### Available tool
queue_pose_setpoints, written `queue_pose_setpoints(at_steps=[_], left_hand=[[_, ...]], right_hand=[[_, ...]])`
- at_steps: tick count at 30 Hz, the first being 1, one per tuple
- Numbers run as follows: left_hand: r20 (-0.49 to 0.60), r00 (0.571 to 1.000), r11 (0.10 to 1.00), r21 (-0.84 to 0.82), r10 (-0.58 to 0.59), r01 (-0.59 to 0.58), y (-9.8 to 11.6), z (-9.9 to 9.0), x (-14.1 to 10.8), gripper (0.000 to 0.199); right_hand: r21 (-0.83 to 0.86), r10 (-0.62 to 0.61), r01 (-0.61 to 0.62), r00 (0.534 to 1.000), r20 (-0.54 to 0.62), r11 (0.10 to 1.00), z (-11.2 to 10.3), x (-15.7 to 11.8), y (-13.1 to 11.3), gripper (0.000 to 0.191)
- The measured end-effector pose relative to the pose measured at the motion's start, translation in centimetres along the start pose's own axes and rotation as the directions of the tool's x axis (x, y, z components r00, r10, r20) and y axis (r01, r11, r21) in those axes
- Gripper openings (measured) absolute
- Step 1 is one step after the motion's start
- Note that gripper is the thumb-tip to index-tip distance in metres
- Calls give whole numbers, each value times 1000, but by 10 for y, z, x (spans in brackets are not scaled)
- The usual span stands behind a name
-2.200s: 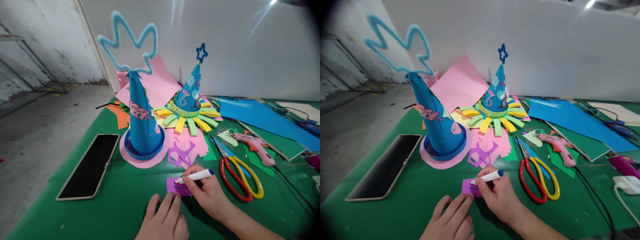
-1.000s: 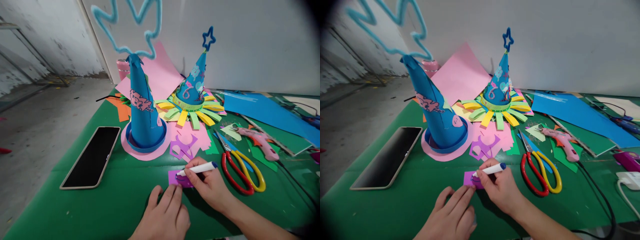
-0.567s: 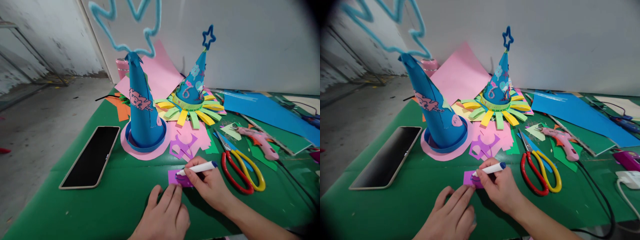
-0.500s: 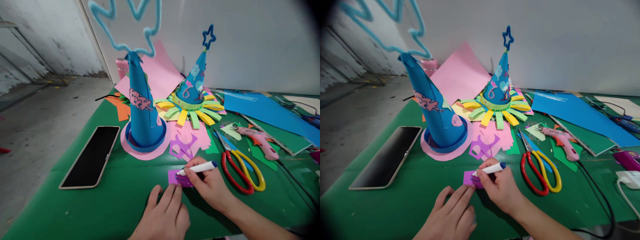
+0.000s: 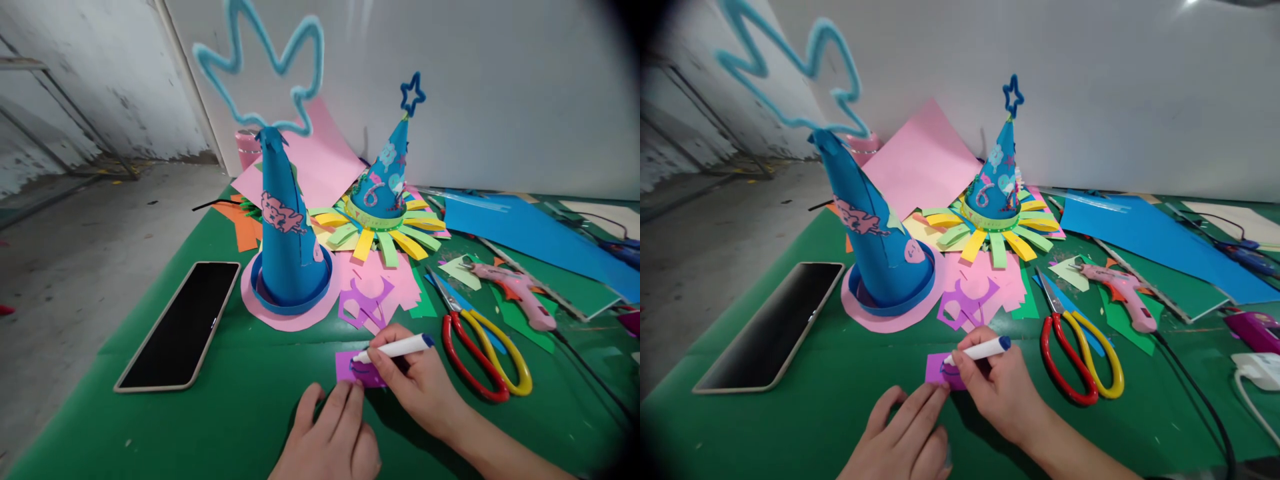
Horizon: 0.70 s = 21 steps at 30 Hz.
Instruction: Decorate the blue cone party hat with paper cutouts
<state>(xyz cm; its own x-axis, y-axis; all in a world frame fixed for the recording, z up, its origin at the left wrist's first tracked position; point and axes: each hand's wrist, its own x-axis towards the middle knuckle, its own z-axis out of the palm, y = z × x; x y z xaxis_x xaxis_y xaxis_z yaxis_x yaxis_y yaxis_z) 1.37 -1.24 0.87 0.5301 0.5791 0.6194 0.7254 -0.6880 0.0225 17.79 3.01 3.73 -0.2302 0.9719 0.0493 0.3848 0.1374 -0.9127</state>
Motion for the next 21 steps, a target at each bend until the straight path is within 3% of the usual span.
queue_pose_setpoints(at_steps=[6,14,18,21], left_hand=[[-61,998,1000,26,15,-14,-2,0,5,28],[-26,1000,999,43,14,-13,-2,3,-2,30],[-12,1000,998,52,26,-26,-3,4,-4,25],[-50,998,998,57,30,-27,-4,6,-3,27]], right_hand=[[80,1,0,1000,-12,997,0,2,3,11],[435,140,-77,984,-114,897,-3,-3,2,15],[406,174,-133,983,-63,904,-2,-10,0,16],[354,146,-109,986,-80,929,0,-10,1,14]])
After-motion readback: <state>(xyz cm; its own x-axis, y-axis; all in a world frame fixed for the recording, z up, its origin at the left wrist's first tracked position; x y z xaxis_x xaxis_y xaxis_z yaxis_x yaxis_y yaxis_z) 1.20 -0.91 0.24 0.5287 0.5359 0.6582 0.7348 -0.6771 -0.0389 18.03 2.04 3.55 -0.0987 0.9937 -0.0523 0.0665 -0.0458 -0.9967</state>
